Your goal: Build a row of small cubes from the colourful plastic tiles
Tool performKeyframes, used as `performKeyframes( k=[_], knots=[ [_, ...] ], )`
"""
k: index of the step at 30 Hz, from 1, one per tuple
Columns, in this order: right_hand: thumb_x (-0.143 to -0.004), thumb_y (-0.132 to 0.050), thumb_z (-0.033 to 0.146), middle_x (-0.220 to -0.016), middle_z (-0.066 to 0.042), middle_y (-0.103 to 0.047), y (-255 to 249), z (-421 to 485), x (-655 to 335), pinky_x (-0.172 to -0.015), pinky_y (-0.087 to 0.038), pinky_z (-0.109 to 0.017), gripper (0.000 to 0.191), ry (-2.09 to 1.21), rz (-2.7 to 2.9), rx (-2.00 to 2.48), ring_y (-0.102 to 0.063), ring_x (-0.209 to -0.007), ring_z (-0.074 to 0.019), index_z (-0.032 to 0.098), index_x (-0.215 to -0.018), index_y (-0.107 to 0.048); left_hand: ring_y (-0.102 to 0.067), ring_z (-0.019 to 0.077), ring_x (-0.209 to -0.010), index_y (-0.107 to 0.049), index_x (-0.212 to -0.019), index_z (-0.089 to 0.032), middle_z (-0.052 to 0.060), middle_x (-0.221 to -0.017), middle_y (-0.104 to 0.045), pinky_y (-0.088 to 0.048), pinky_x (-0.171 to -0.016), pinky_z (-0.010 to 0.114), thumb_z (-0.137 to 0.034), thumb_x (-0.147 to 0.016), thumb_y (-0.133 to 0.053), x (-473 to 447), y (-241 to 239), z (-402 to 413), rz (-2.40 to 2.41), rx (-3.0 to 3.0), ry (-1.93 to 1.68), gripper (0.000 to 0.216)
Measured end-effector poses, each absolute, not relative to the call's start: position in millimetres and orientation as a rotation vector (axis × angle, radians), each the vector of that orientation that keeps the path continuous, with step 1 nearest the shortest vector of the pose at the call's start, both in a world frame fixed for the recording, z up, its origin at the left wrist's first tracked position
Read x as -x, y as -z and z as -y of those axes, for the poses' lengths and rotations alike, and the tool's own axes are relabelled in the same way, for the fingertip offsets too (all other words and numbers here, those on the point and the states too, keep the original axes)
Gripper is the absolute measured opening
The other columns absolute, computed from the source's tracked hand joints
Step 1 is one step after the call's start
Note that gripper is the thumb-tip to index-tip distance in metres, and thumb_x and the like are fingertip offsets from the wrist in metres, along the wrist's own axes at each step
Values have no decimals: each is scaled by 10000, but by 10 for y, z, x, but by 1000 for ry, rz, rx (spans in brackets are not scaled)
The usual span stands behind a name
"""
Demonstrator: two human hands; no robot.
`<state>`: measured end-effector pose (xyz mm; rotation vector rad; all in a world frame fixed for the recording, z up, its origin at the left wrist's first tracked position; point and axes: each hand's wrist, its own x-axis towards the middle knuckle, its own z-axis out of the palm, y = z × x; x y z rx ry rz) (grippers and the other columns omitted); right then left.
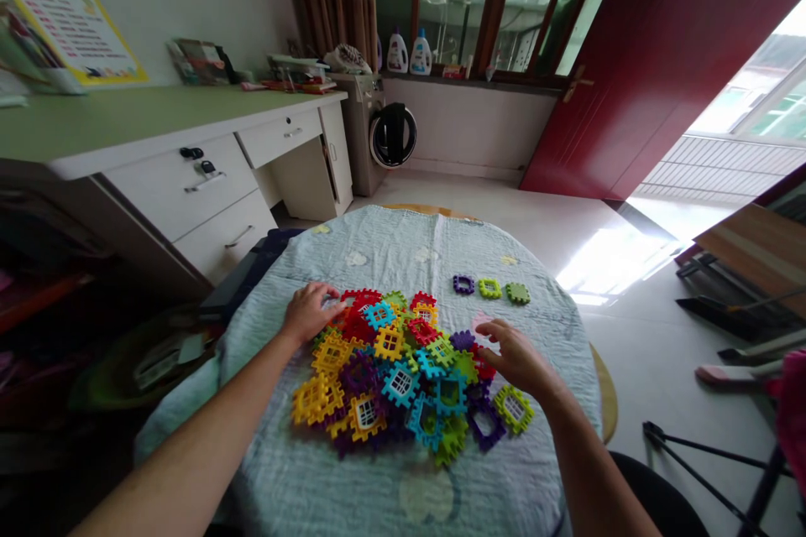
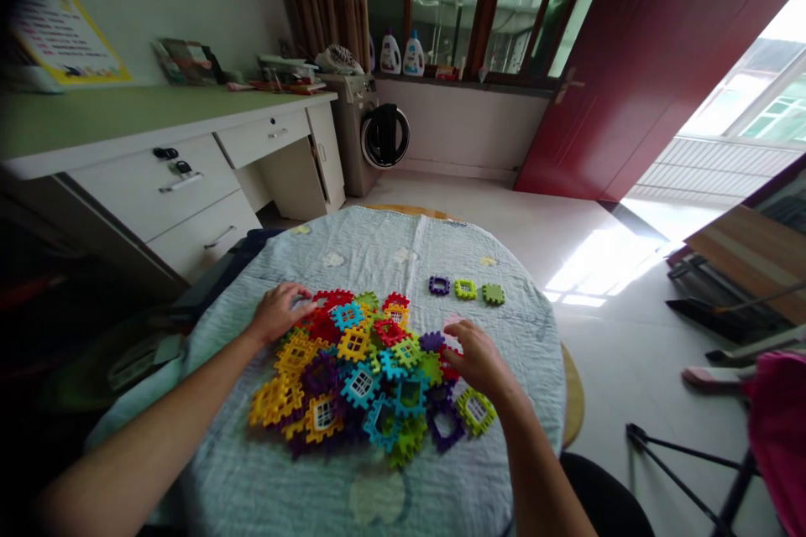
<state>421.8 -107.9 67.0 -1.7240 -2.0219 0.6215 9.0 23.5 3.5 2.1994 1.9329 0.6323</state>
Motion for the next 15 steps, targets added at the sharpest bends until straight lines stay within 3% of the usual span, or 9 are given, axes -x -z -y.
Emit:
performKeyframes(
  k=[3, 6, 10, 15],
  knots=[
    [-728, -558, 108, -1022, -86, -667, -673, 1069, -4181, -868, -464, -327, 358, -629, 2140, 1748, -619, -933, -203, 178, -1051, -695, -579, 265, -1112, -652, -976, -258, 54, -1166, -626, -420, -1024, 389, -541, -742, -591, -71, -41, -218, -1877, -2232, -565, 372],
    [-694, -531, 51, -949, -73, -657, -675, 1067, -4128, -852, -459, -311, 394, -620, 2172, 1822, -614, -903, -197, 178, -1021, -711, -565, 263, -1134, -635, -1004, -248, 60, -1187, -620, -408, -1037, 390, -554, -757, -573, -98, -48, -187, -1888, -2243, -543, 398],
    [-721, -558, 82, -939, -56, -621, -654, 1069, -4111, -787, -478, -296, 303, -686, 2103, 1750, -609, -833, -170, 190, -964, -703, -566, 270, -1112, -626, -1002, -233, 76, -1171, -628, -415, -1020, 400, -553, -773, -568, -156, -46, -136, -1926, -2263, -598, 397],
    [-797, -555, 155, -1034, -66, -593, -669, 1065, -4154, -764, -513, -309, 272, -778, 1902, 1618, -620, -867, -167, 209, -1040, -664, -591, 269, -1059, -618, -933, -225, 83, -1092, -653, -441, -991, 395, -486, -780, -583, -177, -25, -96, -1919, -2293, -777, 305]
  ],
)
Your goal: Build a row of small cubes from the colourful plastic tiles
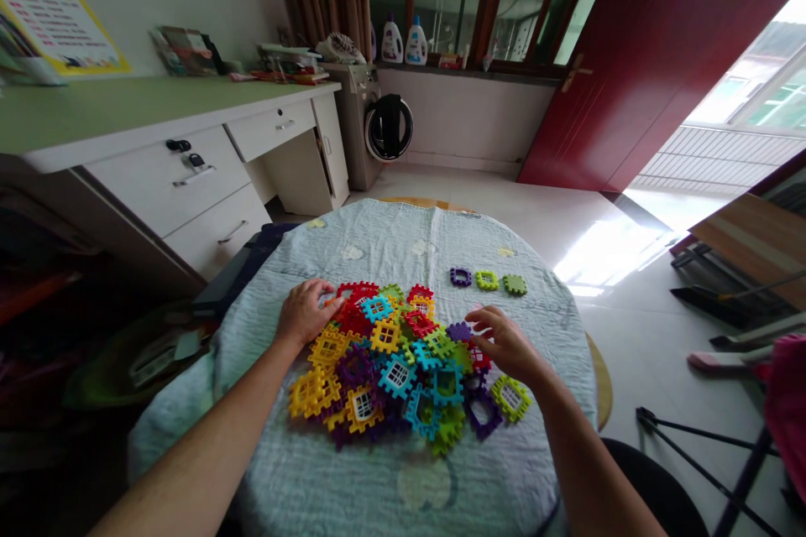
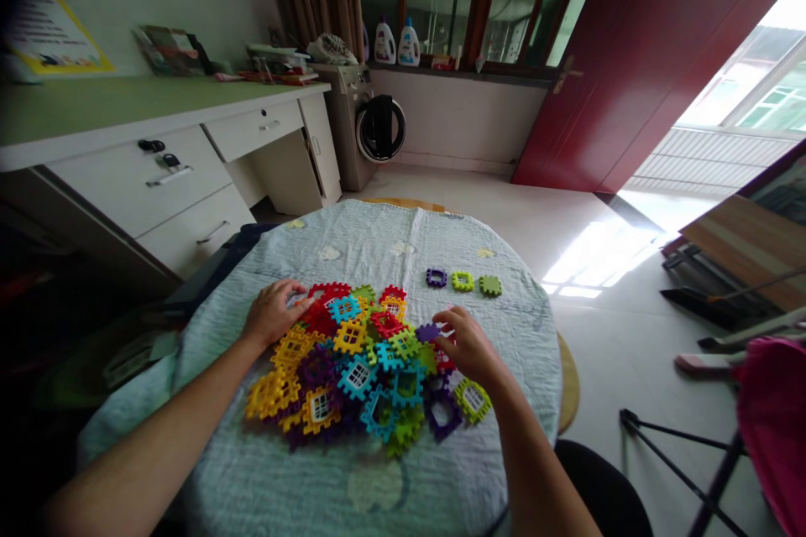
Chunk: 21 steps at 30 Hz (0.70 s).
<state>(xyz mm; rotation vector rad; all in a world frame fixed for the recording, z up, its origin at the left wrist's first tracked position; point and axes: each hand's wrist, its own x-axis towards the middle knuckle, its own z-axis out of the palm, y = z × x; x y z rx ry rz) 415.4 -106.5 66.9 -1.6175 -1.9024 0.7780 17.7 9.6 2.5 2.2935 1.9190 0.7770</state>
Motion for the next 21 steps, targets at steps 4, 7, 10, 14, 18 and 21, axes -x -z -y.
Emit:
performKeyframes(
  k=[4, 7, 10, 14, 18, 21],
  knots=[
    [-776, -625, 202, -1022, -69, -610, -704, 1073, -4119, -922, -452, -396, 224, -639, 2069, 1679, -575, -1002, -227, 220, -988, -696, -607, 268, -1040, -616, -873, -218, 82, -1048, -669, -450, -990, 394, -444, -786, -563, -167, -13, -91, -1911, -2263, -865, 247],
    [-721, -683, 214, -1027, -70, -613, -694, 1087, -4038, -936, -412, -409, 282, -612, 2232, 1739, -528, -1041, -256, 234, -1001, -709, -608, 270, -1043, -610, -832, -215, 86, -1033, -673, -451, -992, 395, -414, -791, -540, -164, -7, -89, -1917, -2254, -901, 215],
    [-702, -677, 184, -1007, -59, -614, -674, 1087, -3966, -882, -403, -367, 218, -599, 2320, 1771, -513, -979, -236, 225, -915, -699, -606, 267, -1040, -606, -822, -214, 88, -1035, -677, -448, -997, 391, -389, -796, -525, -164, -2, -86, -1920, -2260, -916, 195],
    [-716, -638, 167, -892, -44, -616, -685, 1070, -3986, -796, -401, -307, 67, -628, 2279, 1714, -516, -867, -191, 194, -774, -623, -611, 269, -1021, -603, -821, -212, 90, -1004, -682, -451, -988, 395, -376, -793, -520, -167, -5, -84, -1915, -2262, -921, 186],
    [-737, -536, 155, -690, 16, -559, -727, 1072, -4158, -614, -351, -252, 44, -741, 2107, 1743, -475, -649, -127, 198, -740, -545, -616, 271, -1012, -606, -817, -214, 92, -1006, -686, -454, -986, 397, -384, -790, -519, -172, -14, -83, -1924, -2246, -926, 192],
    [-743, -487, 165, -614, 47, -507, -766, 1087, -4330, -549, -307, -245, 97, -750, 2015, 1793, -432, -569, -110, 201, -792, -562, -617, 267, -1008, -615, -814, -213, 90, -1011, -687, -455, -985, 391, -388, -787, -513, -173, -17, -84, -1921, -2242, -923, 205]
  ],
)
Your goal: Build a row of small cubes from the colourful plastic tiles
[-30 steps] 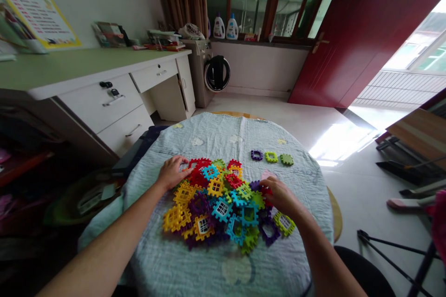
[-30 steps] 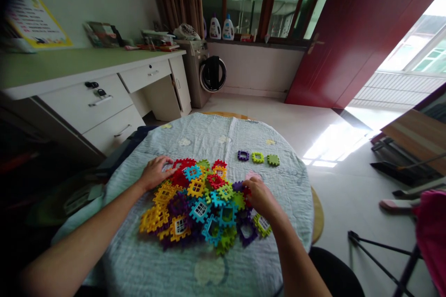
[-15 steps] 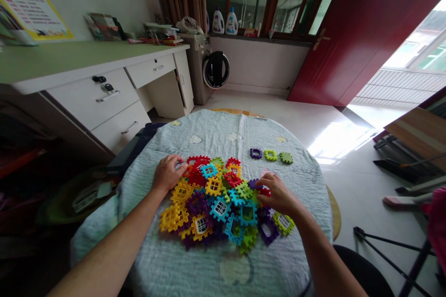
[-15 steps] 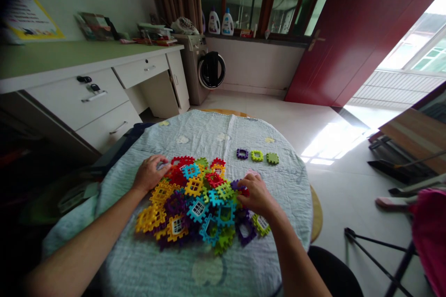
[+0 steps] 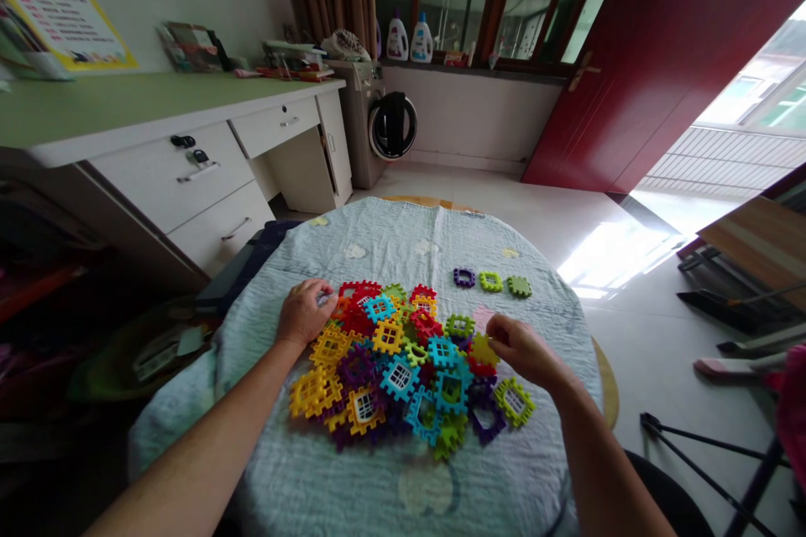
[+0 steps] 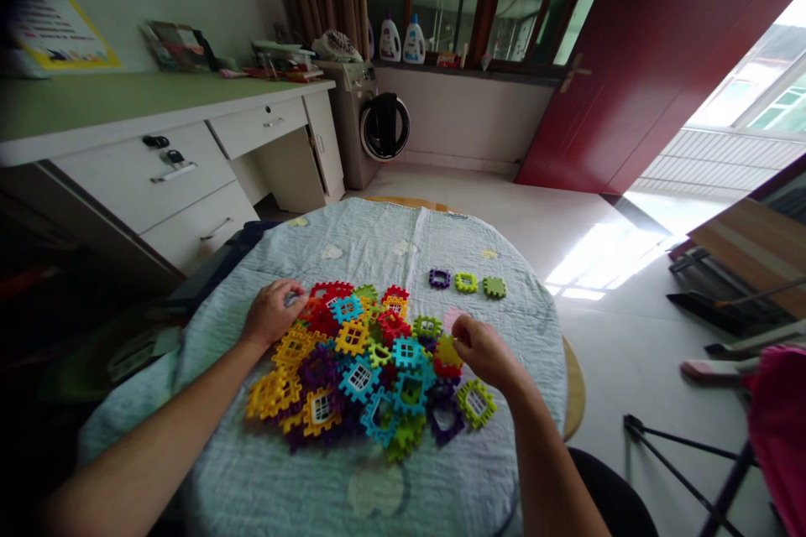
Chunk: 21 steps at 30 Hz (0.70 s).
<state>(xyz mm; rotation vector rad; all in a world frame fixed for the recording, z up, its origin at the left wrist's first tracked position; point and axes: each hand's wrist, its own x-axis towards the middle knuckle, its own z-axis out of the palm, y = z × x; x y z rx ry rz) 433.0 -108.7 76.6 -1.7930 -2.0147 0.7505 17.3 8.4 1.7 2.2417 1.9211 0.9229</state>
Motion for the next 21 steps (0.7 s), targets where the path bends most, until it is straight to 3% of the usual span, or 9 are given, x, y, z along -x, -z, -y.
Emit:
performKeyframes(
  k=[4, 8, 13, 16, 21],
  knots=[
    [-724, -461, 149, -627, 35, -551, -786, 1097, -4522, -593, -377, -262, 282, -705, 1983, 1907, -499, -582, -129, 200, -942, -635, -615, 265, -1011, -626, -803, -218, 87, -1016, -688, -455, -986, 388, -388, -780, -513, -175, -17, -83, -1936, -2229, -923, 206],
    [-719, -522, 156, -1039, -93, -670, -691, 1069, -4489, -893, -436, -386, 362, -446, 2049, 1930, -597, -962, -239, 179, -1047, -675, -615, 265, -1013, -619, -804, -220, 84, -1004, -686, -454, -987, 381, -389, -783, -515, -178, -13, -80, -1928, -2233, -935, 199],
    [-797, -614, 274, -1409, -126, -526, -485, 965, -4087, -1040, -345, -478, 548, -355, 2128, 1829, -430, -1288, -315, 223, -1339, -547, -616, 262, -1002, -605, -809, -217, 82, -992, -684, -453, -980, 380, -377, -792, -502, -179, -10, -80, -1931, -2246, -922, 191],
    [-837, -579, 237, -1342, -113, -584, -432, 879, -3922, -1033, -334, -447, 446, -373, 2178, 1843, -475, -1250, -291, 239, -1284, -581, -617, 261, -1001, -598, -800, -218, 83, -991, -683, -454, -977, 376, -376, -793, -501, -182, -19, -76, -1933, -2247, -923, 185],
    [-890, -440, 200, -928, -71, -690, -488, 801, -4026, -802, -403, -306, 222, -415, 2087, 1875, -605, -877, -198, 203, -937, -656, -620, 265, -998, -598, -797, -216, 82, -974, -683, -457, -973, 381, -373, -791, -502, -191, -35, -69, -1929, -2243, -927, 185]
  ],
)
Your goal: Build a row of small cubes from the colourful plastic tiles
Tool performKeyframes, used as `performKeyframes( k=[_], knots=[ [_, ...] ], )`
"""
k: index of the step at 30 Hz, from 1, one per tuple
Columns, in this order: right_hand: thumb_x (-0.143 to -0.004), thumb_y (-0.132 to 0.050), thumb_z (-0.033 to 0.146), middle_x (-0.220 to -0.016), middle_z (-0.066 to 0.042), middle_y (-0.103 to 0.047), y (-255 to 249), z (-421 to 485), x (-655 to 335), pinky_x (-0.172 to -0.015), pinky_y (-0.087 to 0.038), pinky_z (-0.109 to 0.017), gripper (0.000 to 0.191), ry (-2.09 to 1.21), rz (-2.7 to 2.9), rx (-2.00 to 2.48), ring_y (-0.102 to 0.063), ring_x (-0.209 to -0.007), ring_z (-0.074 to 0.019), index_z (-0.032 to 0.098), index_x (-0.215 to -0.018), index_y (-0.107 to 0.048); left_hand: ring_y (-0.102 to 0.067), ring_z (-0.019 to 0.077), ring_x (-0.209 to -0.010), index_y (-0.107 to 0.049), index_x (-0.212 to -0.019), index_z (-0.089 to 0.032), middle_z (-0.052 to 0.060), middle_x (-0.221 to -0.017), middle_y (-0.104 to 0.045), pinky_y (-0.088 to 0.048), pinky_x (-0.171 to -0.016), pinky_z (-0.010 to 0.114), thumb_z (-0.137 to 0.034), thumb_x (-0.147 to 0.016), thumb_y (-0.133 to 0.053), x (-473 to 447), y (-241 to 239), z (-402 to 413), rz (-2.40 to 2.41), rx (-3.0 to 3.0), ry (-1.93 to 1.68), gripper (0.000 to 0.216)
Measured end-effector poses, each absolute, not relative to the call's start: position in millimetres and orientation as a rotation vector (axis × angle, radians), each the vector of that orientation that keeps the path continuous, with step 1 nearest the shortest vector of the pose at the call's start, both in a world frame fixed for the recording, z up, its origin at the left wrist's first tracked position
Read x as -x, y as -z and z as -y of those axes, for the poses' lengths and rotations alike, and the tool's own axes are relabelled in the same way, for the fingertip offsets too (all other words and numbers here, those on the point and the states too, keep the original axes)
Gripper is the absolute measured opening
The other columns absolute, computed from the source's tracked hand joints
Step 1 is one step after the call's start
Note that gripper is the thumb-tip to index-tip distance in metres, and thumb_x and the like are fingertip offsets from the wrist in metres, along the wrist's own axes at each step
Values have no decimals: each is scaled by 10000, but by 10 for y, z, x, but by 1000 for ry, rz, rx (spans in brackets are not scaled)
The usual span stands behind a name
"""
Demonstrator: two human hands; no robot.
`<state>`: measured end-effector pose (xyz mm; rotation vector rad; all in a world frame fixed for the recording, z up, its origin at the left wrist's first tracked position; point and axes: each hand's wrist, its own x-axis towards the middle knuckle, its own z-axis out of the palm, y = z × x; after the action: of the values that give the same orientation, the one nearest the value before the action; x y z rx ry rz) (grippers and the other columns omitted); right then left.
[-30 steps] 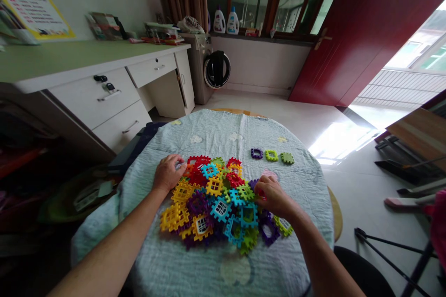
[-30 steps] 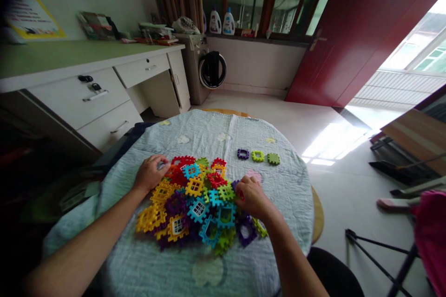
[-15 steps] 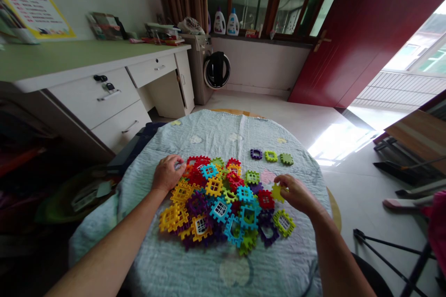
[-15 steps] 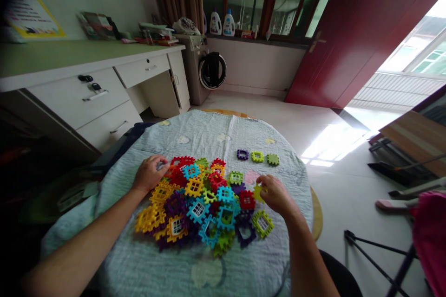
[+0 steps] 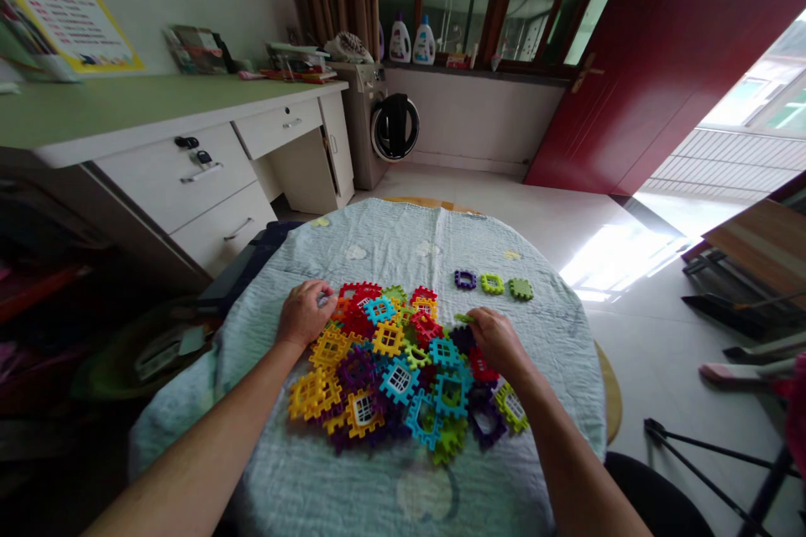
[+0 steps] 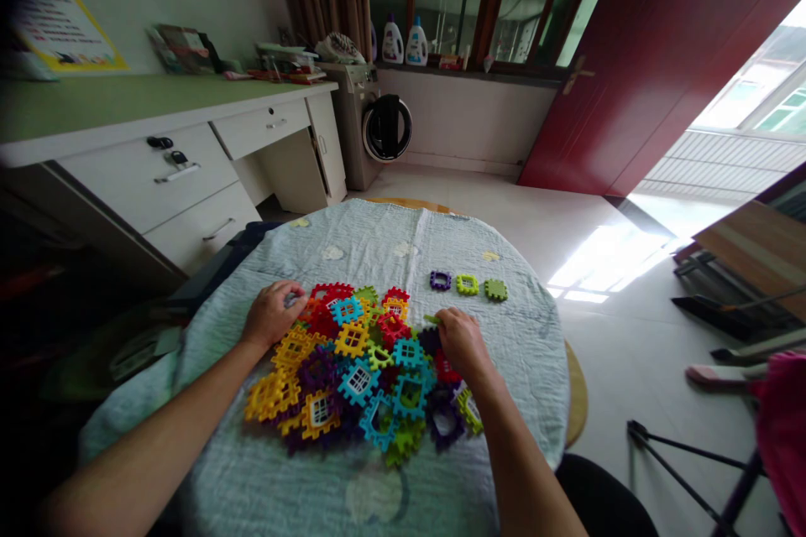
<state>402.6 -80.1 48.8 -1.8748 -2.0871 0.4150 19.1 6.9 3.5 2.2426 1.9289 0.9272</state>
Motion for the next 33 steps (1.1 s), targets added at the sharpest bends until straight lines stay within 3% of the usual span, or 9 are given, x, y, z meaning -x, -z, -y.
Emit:
performKeyframes(
  k=[2, 5, 7, 12, 17, 21, 23, 28, 33],
  knots=[
    [-894, -438, 262, -774, -38, -657, -522, 819, -4158, -696, -394, -283, 215, -458, 1982, 1885, -585, -733, -178, 196, -945, -636, -620, 268, -994, -601, -797, -213, 84, -972, -681, -457, -969, 385, -374, -788, -501, -191, -32, -71, -1925, -2247, -933, 189],
    [-853, -483, 303, -644, 18, -584, -553, 889, -4375, -611, -366, -276, 329, -548, 1862, 1973, -541, -612, -167, 176, -1142, -576, -619, 274, -996, -605, -791, -212, 90, -981, -678, -458, -966, 391, -383, -788, -501, -187, -25, -78, -1933, -2245, -940, 201],
    [-819, -515, 288, -709, 0, -606, -564, 949, -4483, -636, -371, -287, 388, -532, 1863, 2071, -564, -670, -179, 171, -1187, -561, -618, 279, -1000, -608, -788, -211, 93, -987, -677, -458, -965, 399, -387, -786, -501, -184, -23, -82, -1936, -2245, -938, 205],
    [-778, -618, 345, -1143, -109, -595, -607, 1092, -4424, -820, -363, -382, 374, -271, 1970, 2177, -528, -1040, -291, 226, -1132, -627, -618, 273, -997, -612, -796, -212, 90, -981, -679, -454, -971, 399, -386, -791, -499, -181, -22, -83, -1931, -2246, -933, 208],
    [-726, -684, 352, -1098, -78, -574, -645, 1166, -4151, -836, -329, -367, 297, -450, 2170, 2043, -490, -1014, -266, 234, -995, -643, -616, 267, -1002, -605, -786, -218, 83, -976, -683, -445, -985, 384, -379, -783, -505, -189, -23, -79, -1947, -2235, -930, 189],
    [-729, -623, 219, -1053, -74, -571, -657, 1155, -4195, -807, -304, -347, 137, -441, 2159, 2146, -472, -994, -253, 211, -866, -633, -615, 265, -985, -603, -785, -216, 85, -967, -683, -451, -967, 381, -372, -781, -503, -195, -34, -73, -1949, -2236, -928, 185],
    [-729, -585, 161, -1051, -81, -577, -668, 1145, -4272, -810, -300, -353, 150, -386, 2126, 2223, -466, -1003, -260, 209, -859, -642, -614, 266, -977, -599, -781, -214, 85, -959, -681, -454, -957, 382, -371, -782, -500, -194, -37, -73, -1945, -2247, -929, 186],
    [-761, -538, 121, -1197, -92, -596, -659, 1133, -4261, -911, -323, -388, 328, -321, 2105, 2096, -467, -1099, -267, 226, -1046, -664, -618, 268, -951, -588, -771, -213, 79, -921, -678, -459, -942, 385, -372, -780, -497, -185, -34, -78, -1926, -2262, -927, 183],
    [-741, -568, 140, -1390, -76, -544, -535, 1087, -4043, -1042, -276, -448, 586, -437, 2322, 1766, -379, -1281, -297, 247, -1317, -562, -618, 273, -960, -594, -770, -210, 87, -944, -682, -457, -950, 392, -377, -782, -494, -188, -34, -76, -1934, -2258, -939, 194]
  ],
)
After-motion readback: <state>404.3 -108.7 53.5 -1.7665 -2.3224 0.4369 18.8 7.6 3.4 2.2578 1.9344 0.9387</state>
